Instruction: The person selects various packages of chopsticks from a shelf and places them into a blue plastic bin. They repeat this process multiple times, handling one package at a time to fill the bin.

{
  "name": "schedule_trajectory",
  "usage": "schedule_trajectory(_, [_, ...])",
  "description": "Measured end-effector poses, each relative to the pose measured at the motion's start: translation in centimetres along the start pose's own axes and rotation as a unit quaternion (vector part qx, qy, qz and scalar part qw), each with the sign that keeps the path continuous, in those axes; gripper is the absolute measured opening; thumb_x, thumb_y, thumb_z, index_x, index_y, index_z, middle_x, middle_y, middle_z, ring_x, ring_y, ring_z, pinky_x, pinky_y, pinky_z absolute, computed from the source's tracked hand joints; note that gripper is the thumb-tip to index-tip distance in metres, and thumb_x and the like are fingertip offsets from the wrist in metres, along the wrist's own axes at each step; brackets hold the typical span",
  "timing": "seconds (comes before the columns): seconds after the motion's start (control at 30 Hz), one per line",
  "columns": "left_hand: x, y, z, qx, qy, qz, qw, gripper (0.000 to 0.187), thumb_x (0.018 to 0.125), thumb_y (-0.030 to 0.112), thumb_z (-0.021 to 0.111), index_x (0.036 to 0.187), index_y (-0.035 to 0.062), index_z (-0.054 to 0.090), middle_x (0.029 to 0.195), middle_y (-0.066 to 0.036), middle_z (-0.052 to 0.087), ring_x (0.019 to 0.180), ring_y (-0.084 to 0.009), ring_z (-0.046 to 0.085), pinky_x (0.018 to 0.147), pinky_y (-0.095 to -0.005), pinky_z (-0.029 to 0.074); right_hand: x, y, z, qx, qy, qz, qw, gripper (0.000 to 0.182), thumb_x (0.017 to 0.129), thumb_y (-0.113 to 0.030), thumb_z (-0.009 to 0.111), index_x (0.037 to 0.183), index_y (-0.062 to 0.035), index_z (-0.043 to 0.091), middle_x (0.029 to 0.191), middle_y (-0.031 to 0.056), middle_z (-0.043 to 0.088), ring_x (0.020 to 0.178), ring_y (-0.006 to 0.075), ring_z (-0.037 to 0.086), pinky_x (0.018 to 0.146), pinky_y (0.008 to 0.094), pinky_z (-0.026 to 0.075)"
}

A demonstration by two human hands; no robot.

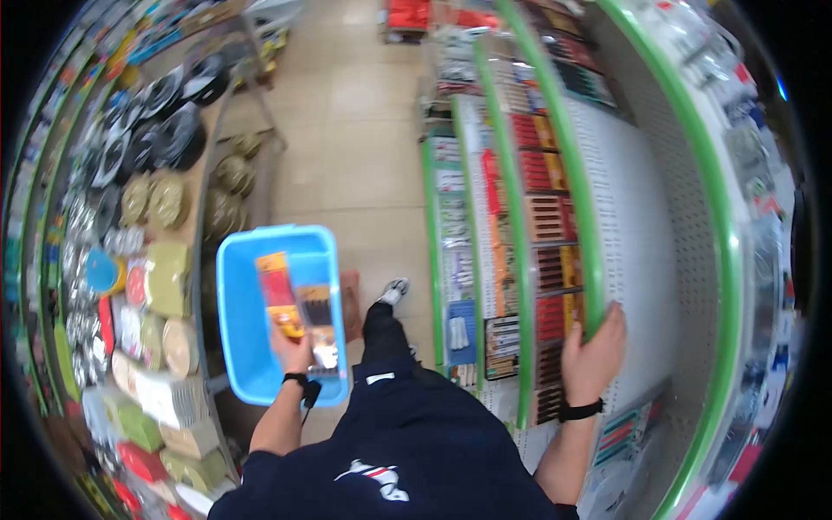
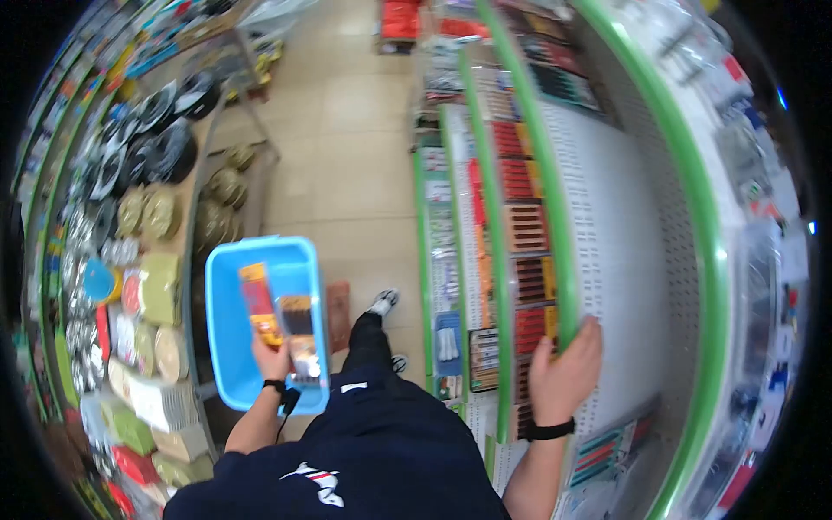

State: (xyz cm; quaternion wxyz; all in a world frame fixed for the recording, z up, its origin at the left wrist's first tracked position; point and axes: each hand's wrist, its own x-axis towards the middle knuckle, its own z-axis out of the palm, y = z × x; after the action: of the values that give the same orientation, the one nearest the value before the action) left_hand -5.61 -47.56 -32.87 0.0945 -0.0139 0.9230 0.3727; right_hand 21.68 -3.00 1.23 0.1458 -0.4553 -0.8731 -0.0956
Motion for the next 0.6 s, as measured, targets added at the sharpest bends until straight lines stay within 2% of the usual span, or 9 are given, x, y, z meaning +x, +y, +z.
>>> schedule_trajectory(0.07, [2.2, 4.1, -0.5, -0.007, 0.067, 0.085, 0.994, 0.107, 0.078, 0.019, 0.086, 0.164, -0.0033, 0.026, 0.154, -0.028, 0.045, 0.145, -0.0456, 0.041, 0.125, -0.0503, 0.030, 0.5, -1.0, -0.9, 0.009, -0.010, 0.031, 0.999, 0.073, 0.089, -0.024, 0.073, 0.149, 0.0075, 0.045, 0.146, 0.0306, 0.055, 0.137, 0.0478, 0.052, 0.115, 0.0540, 0.043])
schedule_trajectory(0.13, [4.8, 12.3, -1.2, -0.040, 0.070, 0.160, 0.984, 0.107, 0.079, 0.018, 0.085, 0.165, -0.0027, 0.026, 0.155, -0.027, 0.043, 0.145, -0.0453, 0.041, 0.125, -0.0502, 0.030, 0.5, -0.7, -0.7, 0.004, 0.001, 0.022, 1.000, 0.072, 0.087, -0.024, 0.074, 0.147, 0.0065, 0.048, 0.145, 0.0283, 0.057, 0.137, 0.0465, 0.053, 0.113, 0.0541, 0.044])
schedule_trajectory(0.23, [9.4, 23.7, 0.3, -0.052, 0.020, 0.297, 0.953, 0.108, 0.075, 0.019, 0.086, 0.164, -0.0024, 0.028, 0.154, -0.026, 0.045, 0.144, -0.0448, 0.042, 0.123, -0.0498, 0.033, 1.0, -0.9, -1.0, 0.020, 0.016, 0.041, 0.999, 0.066, 0.085, -0.024, 0.075, 0.141, 0.0048, 0.054, 0.142, 0.0257, 0.059, 0.135, 0.0448, 0.056, 0.110, 0.0539, 0.047])
schedule_trajectory(0.4, [12.0, 46.6, 3.3, -0.057, -0.097, 0.501, 0.858, 0.103, 0.070, 0.024, 0.088, 0.157, -0.0045, 0.040, 0.150, -0.026, 0.048, 0.137, -0.0439, 0.047, 0.117, -0.0503, 0.040, 1.5, -1.3, -0.9, 0.032, 0.034, 0.077, 0.996, 0.055, 0.084, -0.022, 0.075, 0.132, 0.0015, 0.062, 0.138, 0.0227, 0.063, 0.130, 0.0430, 0.060, 0.108, 0.0534, 0.050])
schedule_trajectory(0.47, [11.1, 54.5, 4.7, -0.070, -0.125, 0.557, 0.818, 0.097, 0.070, 0.029, 0.088, 0.152, -0.0055, 0.047, 0.146, -0.027, 0.051, 0.132, -0.0441, 0.050, 0.113, -0.0503, 0.043, 1.8, -1.4, -0.9, 0.031, 0.041, 0.094, 0.994, 0.050, 0.084, -0.020, 0.075, 0.128, 0.0001, 0.064, 0.137, 0.0206, 0.064, 0.129, 0.0418, 0.061, 0.107, 0.0528, 0.051])
schedule_trajectory(0.53, [9.6, 61.3, 5.6, -0.049, -0.185, 0.591, 0.784, 0.097, 0.071, 0.031, 0.088, 0.154, -0.0024, 0.048, 0.147, -0.027, 0.052, 0.133, -0.0438, 0.051, 0.115, -0.0483, 0.042, 2.0, -1.7, -0.9, 0.032, 0.046, 0.113, 0.992, 0.046, 0.083, -0.019, 0.075, 0.125, -0.0013, 0.066, 0.135, 0.0184, 0.065, 0.129, 0.0406, 0.062, 0.106, 0.0523, 0.052])
schedule_trajectory(0.6, [7.7, 66.6, 7.3, -0.041, -0.215, 0.631, 0.744, 0.095, 0.074, 0.039, 0.085, 0.152, -0.0028, 0.049, 0.142, -0.028, 0.055, 0.129, -0.0438, 0.055, 0.112, -0.0492, 0.045, 2.1, -1.8, -0.8, 0.040, 0.055, 0.122, 0.990, 0.044, 0.082, -0.017, 0.076, 0.123, -0.0029, 0.067, 0.133, 0.0170, 0.067, 0.126, 0.0402, 0.064, 0.104, 0.0517, 0.053])
